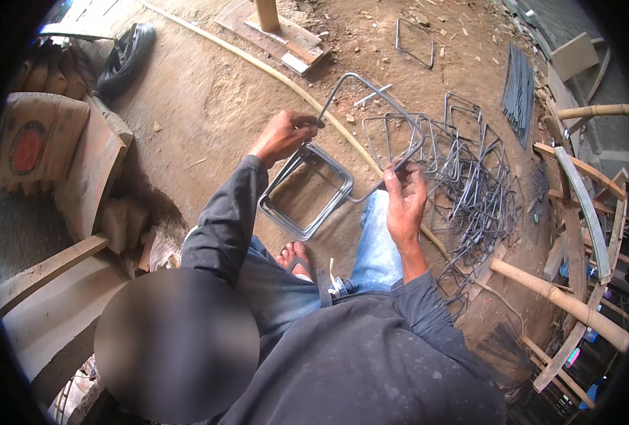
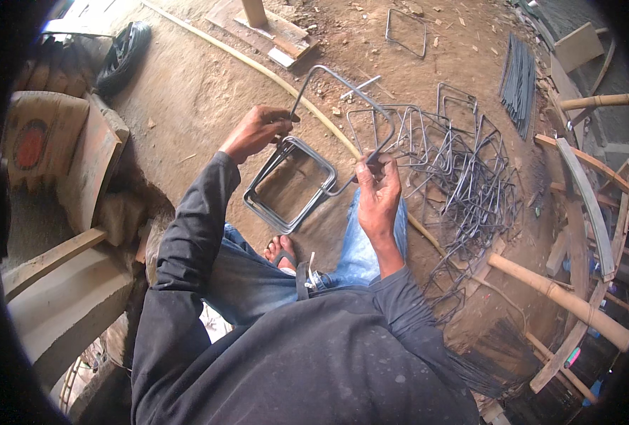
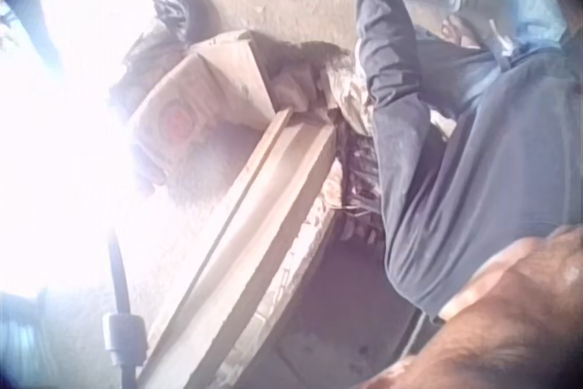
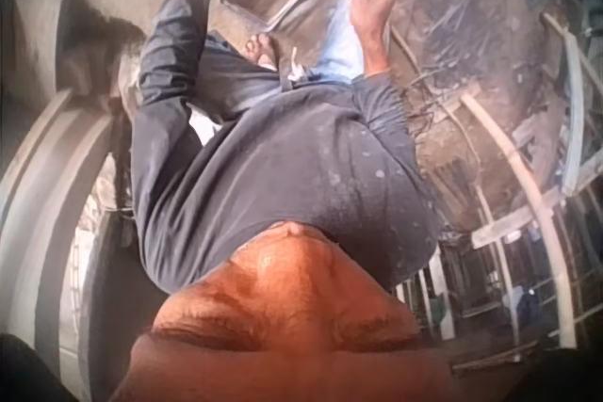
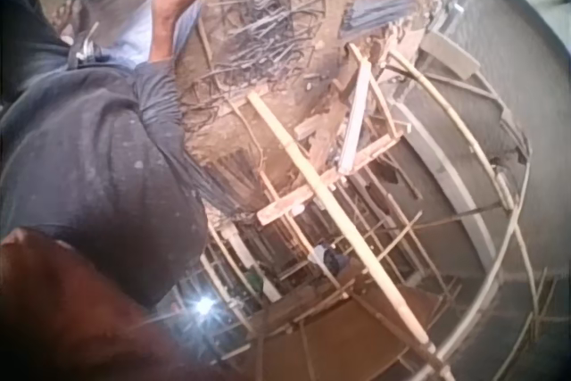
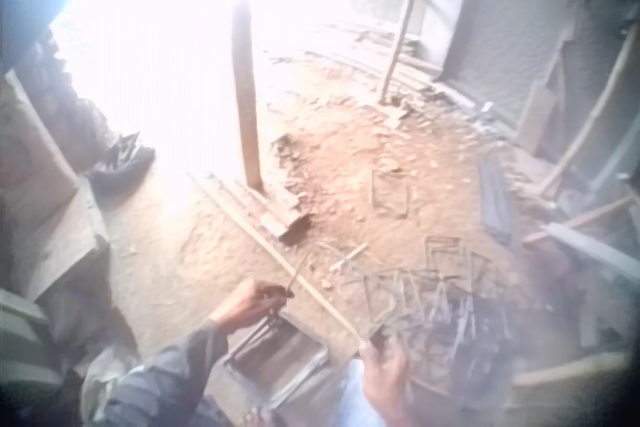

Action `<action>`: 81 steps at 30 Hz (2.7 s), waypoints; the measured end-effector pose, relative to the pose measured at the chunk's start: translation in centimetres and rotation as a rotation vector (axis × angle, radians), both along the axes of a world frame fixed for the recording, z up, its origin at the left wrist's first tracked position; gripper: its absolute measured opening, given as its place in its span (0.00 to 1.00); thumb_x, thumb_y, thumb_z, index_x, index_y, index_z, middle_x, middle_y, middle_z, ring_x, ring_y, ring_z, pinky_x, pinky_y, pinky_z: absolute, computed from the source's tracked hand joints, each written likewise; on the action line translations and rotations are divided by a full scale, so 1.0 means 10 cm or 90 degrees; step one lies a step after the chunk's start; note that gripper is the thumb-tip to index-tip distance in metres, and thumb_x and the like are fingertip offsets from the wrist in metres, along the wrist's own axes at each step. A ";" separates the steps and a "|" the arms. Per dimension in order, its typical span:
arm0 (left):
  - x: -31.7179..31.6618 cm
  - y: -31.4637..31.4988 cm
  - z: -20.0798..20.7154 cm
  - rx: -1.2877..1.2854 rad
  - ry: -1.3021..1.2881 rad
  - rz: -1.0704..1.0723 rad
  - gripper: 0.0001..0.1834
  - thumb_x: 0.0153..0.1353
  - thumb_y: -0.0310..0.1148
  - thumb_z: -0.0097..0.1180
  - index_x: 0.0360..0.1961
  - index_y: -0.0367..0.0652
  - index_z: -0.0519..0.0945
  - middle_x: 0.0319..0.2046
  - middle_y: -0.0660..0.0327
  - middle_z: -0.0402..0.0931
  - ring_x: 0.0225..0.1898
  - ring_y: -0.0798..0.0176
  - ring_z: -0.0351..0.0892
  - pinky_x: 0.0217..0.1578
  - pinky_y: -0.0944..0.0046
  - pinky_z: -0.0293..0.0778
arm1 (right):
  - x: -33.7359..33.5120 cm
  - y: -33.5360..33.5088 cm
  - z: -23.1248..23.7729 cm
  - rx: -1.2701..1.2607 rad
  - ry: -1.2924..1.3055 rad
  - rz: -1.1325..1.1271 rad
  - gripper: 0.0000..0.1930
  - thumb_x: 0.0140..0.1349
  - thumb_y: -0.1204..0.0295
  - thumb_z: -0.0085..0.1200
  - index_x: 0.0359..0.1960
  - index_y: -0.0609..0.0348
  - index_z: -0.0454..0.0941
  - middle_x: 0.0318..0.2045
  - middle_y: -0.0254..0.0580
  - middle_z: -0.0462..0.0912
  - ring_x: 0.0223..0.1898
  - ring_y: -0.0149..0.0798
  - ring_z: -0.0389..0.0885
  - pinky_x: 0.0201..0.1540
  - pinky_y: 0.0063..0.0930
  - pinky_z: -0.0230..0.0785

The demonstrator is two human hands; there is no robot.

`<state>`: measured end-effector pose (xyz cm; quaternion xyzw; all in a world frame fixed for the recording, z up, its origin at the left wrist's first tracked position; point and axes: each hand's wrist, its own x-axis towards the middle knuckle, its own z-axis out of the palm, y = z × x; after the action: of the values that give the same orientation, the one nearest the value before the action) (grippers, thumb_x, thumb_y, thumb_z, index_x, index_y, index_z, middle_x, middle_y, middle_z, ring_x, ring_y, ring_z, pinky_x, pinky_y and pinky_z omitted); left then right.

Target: The person sits on the floor and stacks rectangular metal frames, then carries them to a rebar assembly. They place the frames onto parallel rebar rods and adjust their positions to form a reinforced structure.

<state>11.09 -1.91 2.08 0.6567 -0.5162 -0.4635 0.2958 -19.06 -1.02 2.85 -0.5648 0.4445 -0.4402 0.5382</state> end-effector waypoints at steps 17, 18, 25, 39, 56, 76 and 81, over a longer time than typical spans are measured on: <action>0.48 0.30 -0.03 0.149 0.386 0.013 0.31 0.71 0.35 0.64 0.71 0.36 0.70 0.47 0.52 0.88 0.36 0.66 0.85 0.43 0.63 0.85 | 0.00 0.23 -0.11 -0.404 0.394 0.439 0.14 0.58 0.76 0.57 0.44 0.48 0.88 0.44 0.38 0.83 0.56 0.46 0.80 0.60 0.43 0.72; 0.48 0.31 -0.11 0.180 0.323 -0.005 0.31 0.69 0.33 0.67 0.69 0.35 0.71 0.45 0.53 0.89 0.37 0.65 0.87 0.41 0.62 0.86 | 0.00 0.28 -0.18 -0.406 0.410 0.460 0.13 0.59 0.75 0.56 0.44 0.48 0.88 0.45 0.38 0.83 0.57 0.46 0.79 0.60 0.43 0.73; 0.31 0.46 -0.89 0.157 -0.228 -0.067 0.15 0.56 0.27 0.63 0.45 0.42 0.90 0.29 0.50 0.89 0.34 0.59 0.91 0.37 0.57 0.85 | 0.09 0.44 -0.70 -0.427 0.468 0.532 0.15 0.59 0.76 0.57 0.44 0.43 0.90 0.46 0.36 0.81 0.57 0.46 0.77 0.65 0.49 0.64; 0.15 0.51 -1.39 0.020 -0.330 -0.026 0.11 0.59 0.31 0.64 0.39 0.35 0.89 0.31 0.36 0.83 0.36 0.38 0.89 0.38 0.45 0.81 | 0.07 0.48 -1.04 -0.357 0.433 0.457 0.12 0.58 0.74 0.61 0.43 0.52 0.89 0.46 0.41 0.83 0.57 0.45 0.79 0.63 0.45 0.68; 0.11 0.46 -1.04 0.142 -0.271 -0.045 0.21 0.55 0.34 0.70 0.48 0.32 0.87 0.38 0.42 0.89 0.39 0.47 0.91 0.41 0.53 0.84 | -3.80 0.87 -2.02 0.368 0.822 -0.359 0.35 0.63 0.62 0.68 0.68 0.64 0.70 0.63 0.58 0.76 0.67 0.57 0.72 0.71 0.48 0.64; 0.03 0.29 -0.99 0.145 -0.368 -0.092 0.33 0.56 0.41 0.73 0.62 0.40 0.80 0.51 0.41 0.86 0.54 0.40 0.85 0.53 0.47 0.80 | -3.97 0.90 -2.26 0.317 0.749 -0.260 0.31 0.68 0.45 0.61 0.52 0.65 0.77 0.55 0.65 0.80 0.60 0.63 0.77 0.62 0.54 0.68; 0.09 0.26 -0.92 0.172 -0.372 -0.079 0.36 0.58 0.44 0.72 0.67 0.44 0.76 0.57 0.45 0.83 0.54 0.45 0.82 0.55 0.49 0.78 | -3.54 0.87 -1.74 0.267 0.745 -0.275 0.33 0.78 0.44 0.42 0.44 0.69 0.82 0.41 0.71 0.84 0.47 0.69 0.83 0.52 0.59 0.70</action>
<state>11.96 0.71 -7.10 0.7623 -0.5522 -0.3371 0.0163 -54.45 7.67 -14.59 -0.4924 0.8433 -0.0626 0.2060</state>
